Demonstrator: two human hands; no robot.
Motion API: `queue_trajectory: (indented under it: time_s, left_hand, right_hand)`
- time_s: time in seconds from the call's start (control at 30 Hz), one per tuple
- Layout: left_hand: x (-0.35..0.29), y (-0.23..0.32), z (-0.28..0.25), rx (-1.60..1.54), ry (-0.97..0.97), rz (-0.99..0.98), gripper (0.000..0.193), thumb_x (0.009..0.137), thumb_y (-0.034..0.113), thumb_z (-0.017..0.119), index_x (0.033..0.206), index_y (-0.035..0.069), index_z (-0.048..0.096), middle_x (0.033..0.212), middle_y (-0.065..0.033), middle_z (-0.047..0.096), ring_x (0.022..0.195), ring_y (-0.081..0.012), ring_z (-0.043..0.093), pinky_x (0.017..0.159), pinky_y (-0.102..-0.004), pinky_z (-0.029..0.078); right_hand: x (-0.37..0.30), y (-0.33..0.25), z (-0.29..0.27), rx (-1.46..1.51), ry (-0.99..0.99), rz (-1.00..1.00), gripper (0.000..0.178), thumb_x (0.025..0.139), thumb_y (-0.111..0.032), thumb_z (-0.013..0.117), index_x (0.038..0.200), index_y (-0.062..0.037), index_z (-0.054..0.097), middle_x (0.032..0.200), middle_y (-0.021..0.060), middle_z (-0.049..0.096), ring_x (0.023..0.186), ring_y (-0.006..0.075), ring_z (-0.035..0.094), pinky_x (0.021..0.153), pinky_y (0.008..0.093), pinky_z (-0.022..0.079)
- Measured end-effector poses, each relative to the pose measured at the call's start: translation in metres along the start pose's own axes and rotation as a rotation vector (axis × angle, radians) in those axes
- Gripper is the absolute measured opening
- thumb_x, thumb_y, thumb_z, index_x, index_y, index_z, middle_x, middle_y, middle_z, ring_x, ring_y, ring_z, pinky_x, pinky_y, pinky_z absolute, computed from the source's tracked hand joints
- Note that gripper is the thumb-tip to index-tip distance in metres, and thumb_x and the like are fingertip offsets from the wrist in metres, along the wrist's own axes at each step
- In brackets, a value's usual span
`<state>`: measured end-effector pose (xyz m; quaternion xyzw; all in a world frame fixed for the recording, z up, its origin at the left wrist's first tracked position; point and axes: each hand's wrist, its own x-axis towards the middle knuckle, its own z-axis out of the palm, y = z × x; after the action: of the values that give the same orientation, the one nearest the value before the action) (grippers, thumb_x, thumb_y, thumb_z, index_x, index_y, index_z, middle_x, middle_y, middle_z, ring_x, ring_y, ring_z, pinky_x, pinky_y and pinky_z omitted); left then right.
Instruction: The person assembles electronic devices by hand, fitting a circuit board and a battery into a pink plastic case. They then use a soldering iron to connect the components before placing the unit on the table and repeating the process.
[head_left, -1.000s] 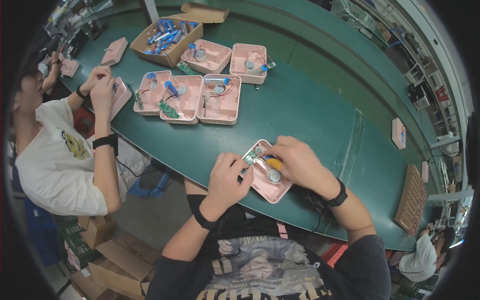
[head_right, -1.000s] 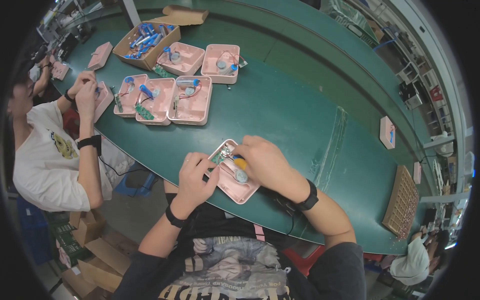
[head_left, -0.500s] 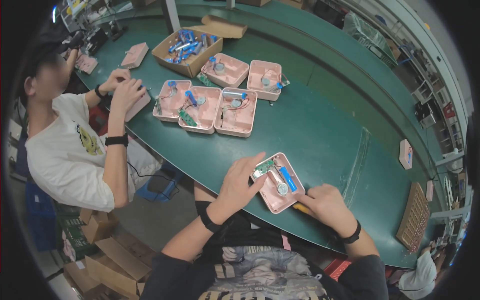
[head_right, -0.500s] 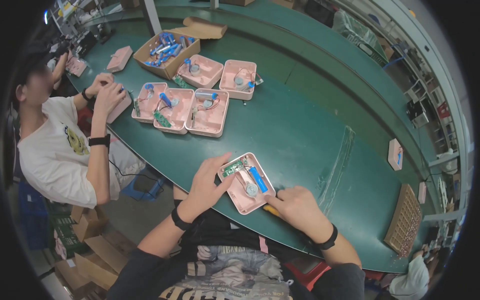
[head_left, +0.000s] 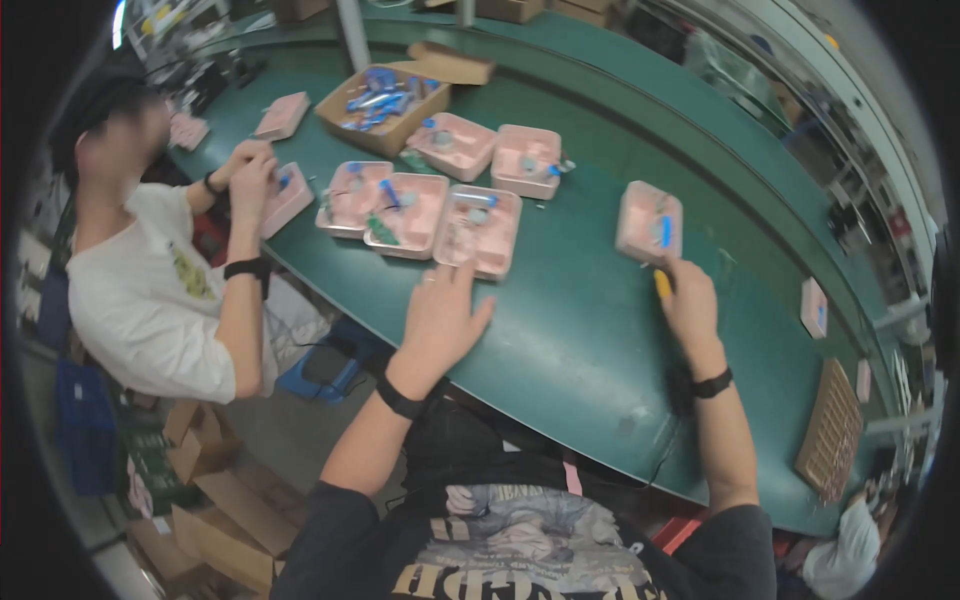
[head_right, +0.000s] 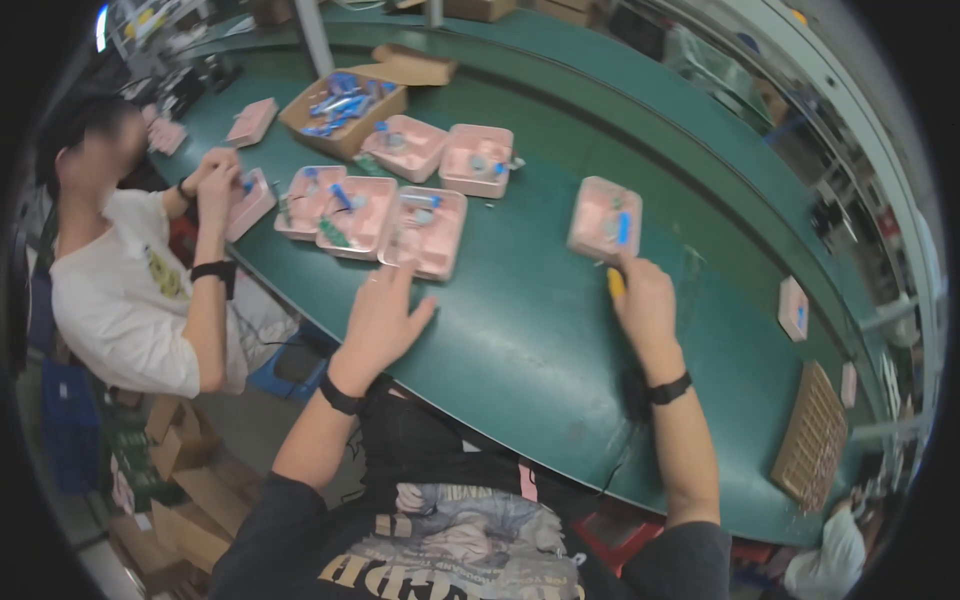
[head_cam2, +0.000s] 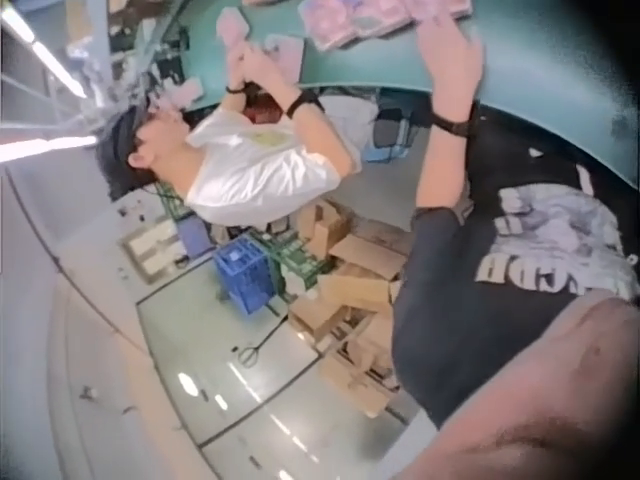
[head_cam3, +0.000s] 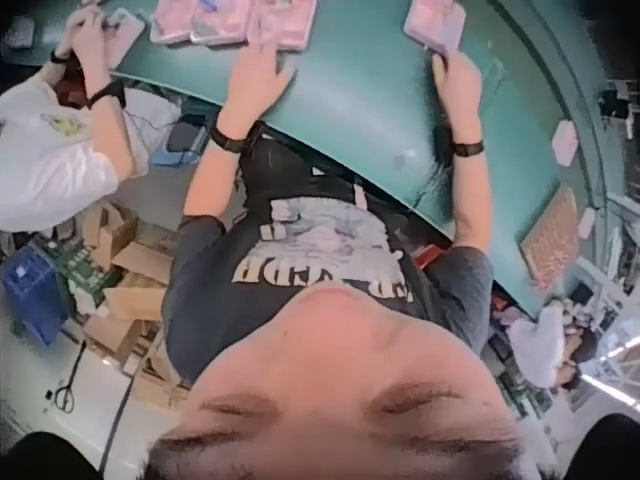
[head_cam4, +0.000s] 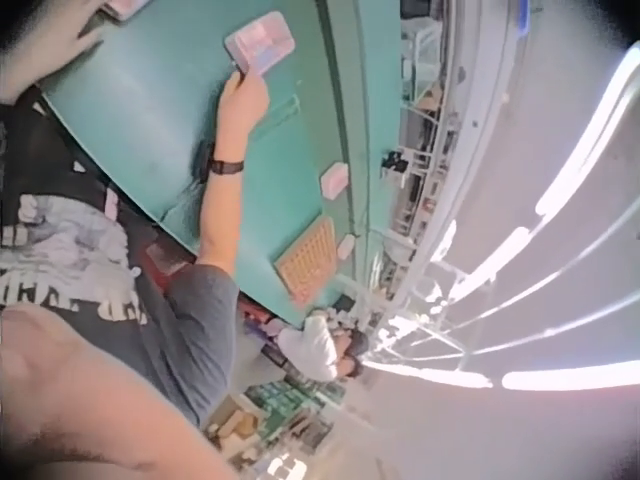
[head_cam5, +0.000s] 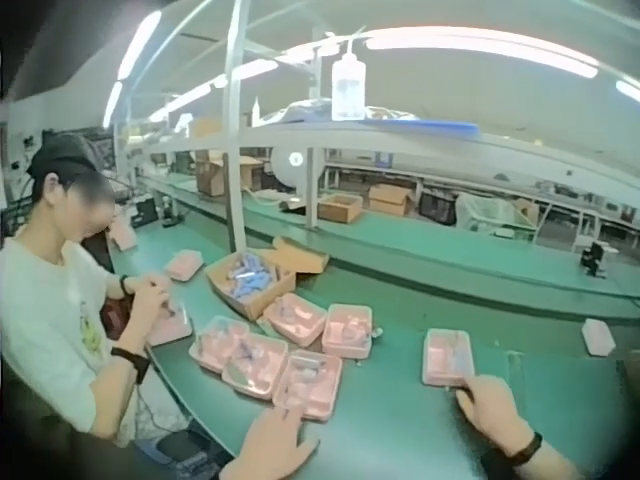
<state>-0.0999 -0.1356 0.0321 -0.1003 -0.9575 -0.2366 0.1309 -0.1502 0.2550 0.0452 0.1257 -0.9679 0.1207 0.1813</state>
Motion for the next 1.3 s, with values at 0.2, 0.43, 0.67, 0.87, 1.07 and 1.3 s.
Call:
queue_trajectory:
  time_s: [0.2,0.43,0.67,0.87,1.07,1.3]
  left_hand:
    - [-0.026,-0.002,-0.012,-0.131,-0.110,0.064,0.043,0.093,0.026,0.078,0.126,0.002,0.063,0.121,-0.0197,0.065,0.115,-0.0418,0.060,0.099,-0.0491,0.049]
    - [-0.035,-0.004,-0.012,-0.262,-0.060,0.163,0.042,0.093,0.025,0.079,0.125,0.002,0.065,0.121,-0.0190,0.064,0.117,-0.0414,0.059,0.104,-0.0492,0.048]
    - [-0.032,-0.010,0.000,-0.332,0.013,0.092,0.042,0.096,0.022,0.074,0.132,0.002,0.064,0.126,-0.0209,0.064,0.122,-0.0422,0.058,0.108,-0.0497,0.047]
    - [-0.033,-0.014,-0.003,-0.358,-0.020,0.063,0.039,0.097,0.011,0.064,0.136,0.002,0.062,0.134,-0.0234,0.061,0.128,-0.0442,0.055,0.111,-0.0502,0.046]
    - [-0.012,-0.009,-0.007,-0.424,-0.110,0.121,0.046,0.095,0.006,0.061,0.140,0.003,0.060,0.140,-0.0241,0.058,0.129,-0.0455,0.054,0.112,-0.0506,0.045]
    - [0.015,0.006,0.003,-0.316,-0.177,0.129,0.049,0.095,0.008,0.061,0.144,0.013,0.062,0.143,-0.0245,0.057,0.126,-0.0477,0.056,0.108,-0.0522,0.048]
  right_hand:
    - [0.012,-0.001,0.020,0.017,0.031,-0.044,0.052,0.096,-0.021,0.076,0.143,-0.0025,0.062,0.133,0.0242,0.066,0.124,0.0421,0.062,0.106,0.0475,0.051]
    - [0.066,0.026,0.050,0.020,-0.090,0.042,0.053,0.097,-0.025,0.075,0.143,-0.0016,0.062,0.147,0.0236,0.058,0.134,0.0415,0.057,0.111,0.0481,0.049]
    - [0.085,0.031,0.049,0.053,-0.073,0.018,0.043,0.099,-0.022,0.073,0.137,-0.0041,0.067,0.146,0.0217,0.059,0.136,0.0400,0.057,0.114,0.0454,0.047]
    - [0.042,-0.094,-0.007,0.564,-0.245,-0.462,0.035,0.093,-0.014,0.077,0.127,-0.0071,0.072,0.131,0.0135,0.069,0.123,0.0360,0.064,0.108,0.0436,0.052]
    - [0.021,-0.107,-0.007,0.404,-0.355,-0.649,0.036,0.089,-0.015,0.080,0.124,-0.0096,0.073,0.124,0.0097,0.071,0.109,0.0322,0.065,0.098,0.0432,0.053]
    - [0.017,-0.111,-0.010,0.558,-0.512,-0.714,0.037,0.091,-0.014,0.079,0.127,-0.0098,0.072,0.118,0.0092,0.072,0.102,0.0296,0.064,0.093,0.0402,0.053]
